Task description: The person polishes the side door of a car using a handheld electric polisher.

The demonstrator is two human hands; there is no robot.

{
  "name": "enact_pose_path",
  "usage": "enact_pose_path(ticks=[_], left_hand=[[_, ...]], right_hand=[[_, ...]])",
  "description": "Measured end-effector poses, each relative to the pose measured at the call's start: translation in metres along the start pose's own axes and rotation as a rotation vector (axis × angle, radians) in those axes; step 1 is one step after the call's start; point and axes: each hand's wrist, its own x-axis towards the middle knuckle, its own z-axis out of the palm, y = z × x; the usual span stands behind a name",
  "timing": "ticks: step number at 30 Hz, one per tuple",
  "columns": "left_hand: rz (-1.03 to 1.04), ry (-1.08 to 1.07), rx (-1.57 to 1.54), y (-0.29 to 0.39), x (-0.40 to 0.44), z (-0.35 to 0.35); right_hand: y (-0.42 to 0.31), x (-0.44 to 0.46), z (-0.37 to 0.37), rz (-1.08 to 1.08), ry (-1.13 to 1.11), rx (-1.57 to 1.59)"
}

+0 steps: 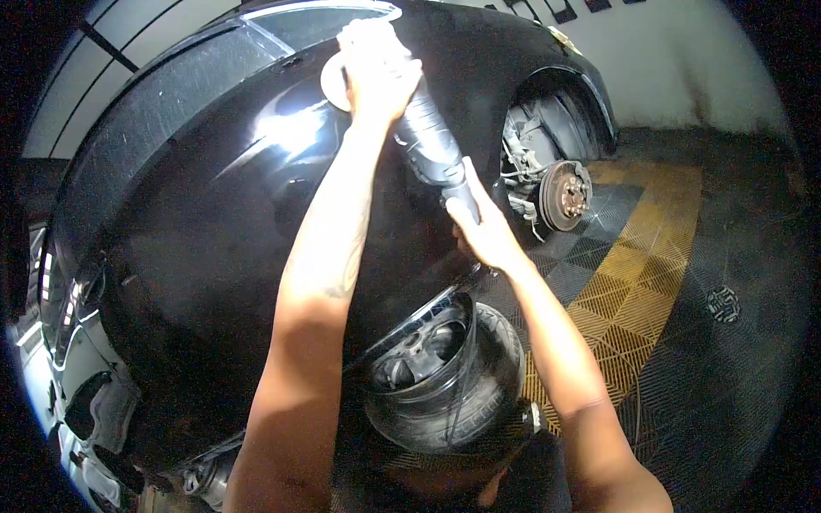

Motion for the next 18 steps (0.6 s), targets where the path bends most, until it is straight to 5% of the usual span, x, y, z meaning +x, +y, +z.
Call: enact_pose_path(ticks=[2,3,4,9,12,14,15,17,18], left_hand=[[-0.039,-0.067,-0.022,0.015,0.006,-0.001],[-0.093,0.074,-0.375,0.009,-0.003,0.011],[-0.1,0.074,-0.366,0.006,-0.005,0.017],[0.121,0.315,0.455,-0.001,-0.012,0.015],[-0.025,0.016,0.337,0.002,-0.011,-0.042],[-0.208,-0.659,0.381,0.017,0.011,-0.125],[-0.213,-0.661,0.393,-0.002,-0.002,-0.127],[-0.016,0.106,-0.182,-0.054,-0.048,-0.109],[-0.02,0.104,-0.174,-0.061,-0.051,-0.123]], right_hand=[[0.009,0.006,-0.009,-0.034,0.012,-0.003],[0.008,0.007,-0.01,-0.028,0.016,-0.002],[0.002,0.003,-0.008,-0.018,0.027,-0.019],[0.013,-0.009,0.01,-0.032,-0.028,0.023],[0.011,-0.022,0.037,-0.034,-0.054,0.018],[0.009,-0.029,0.059,-0.055,-0.075,0.02],[0.006,-0.033,0.069,-0.056,-0.087,0.025],[0.0,-0.042,0.092,-0.012,-0.121,-0.006],[-0.002,-0.047,0.105,-0.039,-0.136,0.026]])
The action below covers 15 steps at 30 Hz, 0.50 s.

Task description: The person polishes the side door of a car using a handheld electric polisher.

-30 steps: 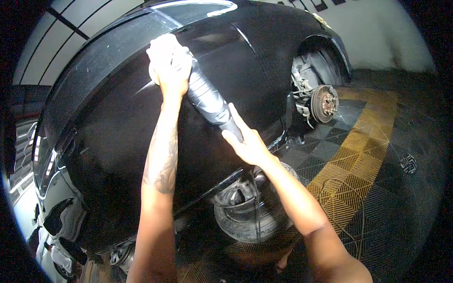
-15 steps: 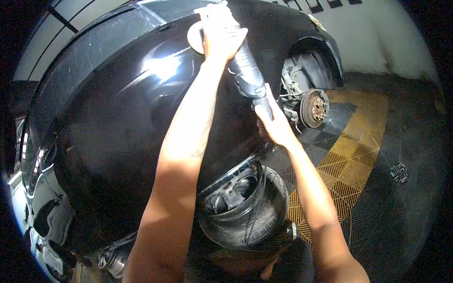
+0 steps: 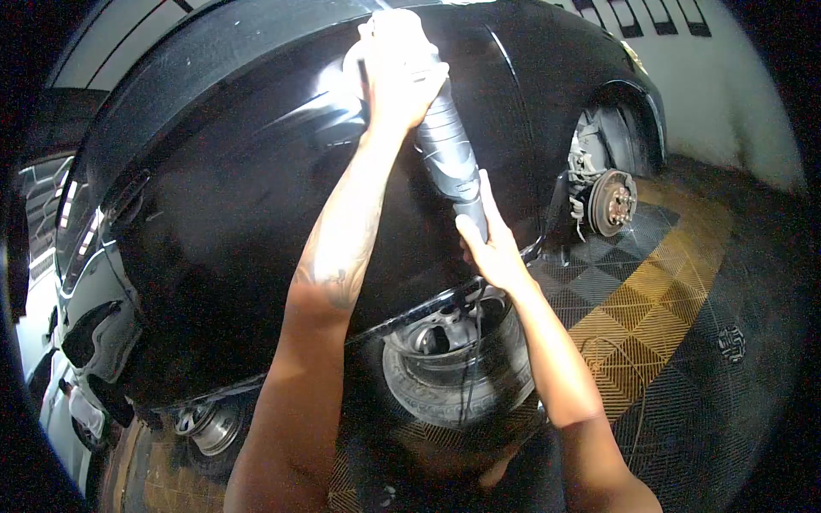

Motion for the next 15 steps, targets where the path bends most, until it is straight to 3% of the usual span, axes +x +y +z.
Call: enact_pose_path(ticks=[3,7,9,10,15], left_hand=[[0.026,-0.035,0.191,-0.02,-0.001,-0.048],[0.091,0.108,-0.019,-0.046,-0.007,-0.101],[0.02,0.203,-0.091,-0.044,-0.012,-0.13],[0.013,0.112,-0.076,-0.051,-0.015,-0.148],[-0.089,0.124,0.035,-0.081,-0.03,-0.196]], right_hand=[[-0.01,-0.006,0.036,-0.016,-0.054,-0.024],[-0.012,-0.009,0.081,-0.063,-0.098,-0.073],[-0.017,-0.012,0.101,-0.056,-0.125,-0.094],[-0.022,-0.015,0.112,-0.046,-0.141,-0.115],[-0.031,-0.022,0.154,-0.057,-0.211,-0.152]])
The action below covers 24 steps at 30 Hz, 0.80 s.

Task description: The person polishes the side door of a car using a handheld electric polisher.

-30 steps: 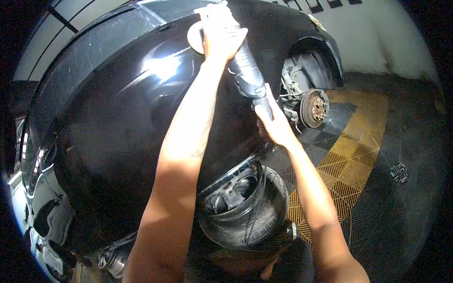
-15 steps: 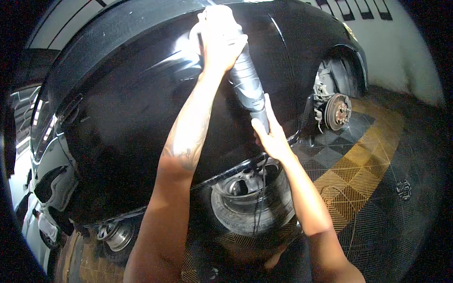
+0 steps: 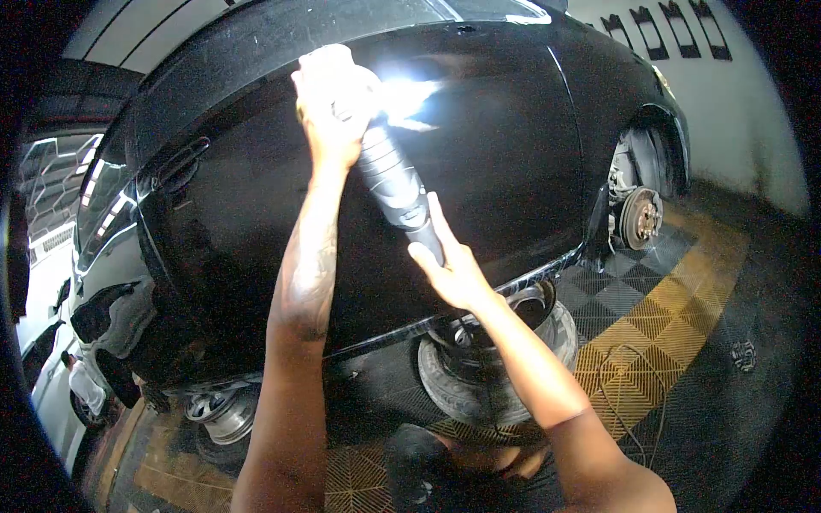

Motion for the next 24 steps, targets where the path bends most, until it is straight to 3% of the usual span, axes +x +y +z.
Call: enact_pose_path(ticks=[5,6,10,12,16,24], left_hand=[[-0.117,-0.069,-0.085,-0.002,0.0,-0.058],[-0.107,-0.073,-0.085,-0.006,-0.002,-0.066],[0.003,-0.108,0.027,-0.016,-0.011,-0.086],[-0.11,-0.052,0.052,-0.014,-0.016,-0.087],[-0.033,-0.042,0.023,-0.012,-0.008,-0.071],[-0.08,-0.044,-0.125,0.025,0.0,0.015]], right_hand=[[-0.019,-0.004,0.029,0.027,-0.126,0.034],[-0.014,-0.003,0.035,-0.092,-0.102,0.015],[-0.006,0.001,0.044,-0.144,-0.133,0.084],[-0.006,0.0,0.046,-0.148,-0.145,0.107],[-0.009,-0.002,0.036,-0.084,-0.123,0.099],[0.007,-0.007,-0.033,0.032,-0.04,0.091]])
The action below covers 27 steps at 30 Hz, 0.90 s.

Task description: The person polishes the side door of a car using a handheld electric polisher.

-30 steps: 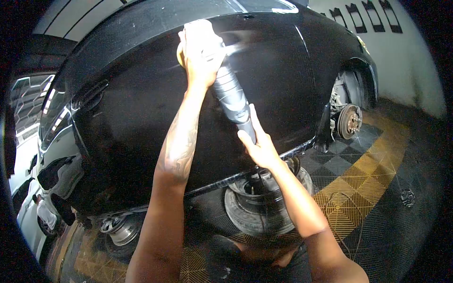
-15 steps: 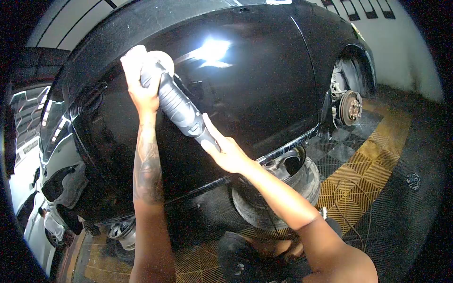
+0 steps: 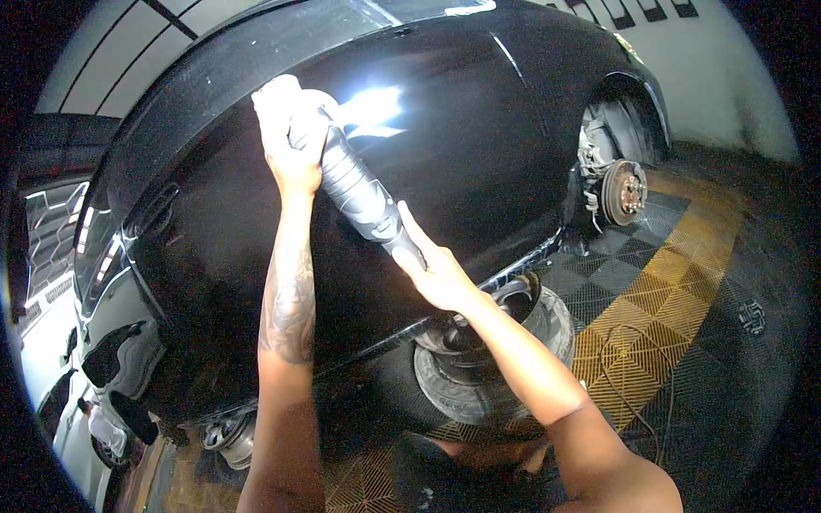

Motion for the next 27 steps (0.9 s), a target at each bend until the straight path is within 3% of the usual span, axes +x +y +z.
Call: enact_pose_path(ticks=[3,10,11,14,19,22,24,26,27], left_hand=[[0.112,-0.04,0.042,0.013,0.009,0.029],[-0.06,0.037,-0.34,0.019,0.009,0.123],[-0.128,0.031,-0.532,0.014,0.01,0.138],[0.018,0.035,-0.247,0.041,0.017,0.161],[0.083,-0.167,-0.039,0.045,0.02,0.22],[0.045,-0.225,-0.068,0.053,0.019,0.262],[0.166,-0.076,0.047,0.052,0.015,0.298],[0.163,-0.038,-0.04,0.056,0.015,0.323],[0.224,-0.041,0.138,0.06,0.014,0.334]], right_hand=[[0.004,-0.002,-0.027,0.021,0.029,0.014],[0.016,0.002,-0.086,0.032,0.108,0.014],[0.018,0.002,-0.096,0.032,0.112,0.032],[0.022,0.004,-0.122,0.044,0.138,0.046],[0.033,0.001,-0.168,0.022,0.193,0.129],[0.04,0.002,-0.197,0.017,0.214,0.182],[0.043,0.001,-0.214,0.049,0.25,0.216],[0.049,0.0,-0.231,0.058,0.262,0.219],[0.05,-0.001,-0.236,0.062,0.279,0.233]])
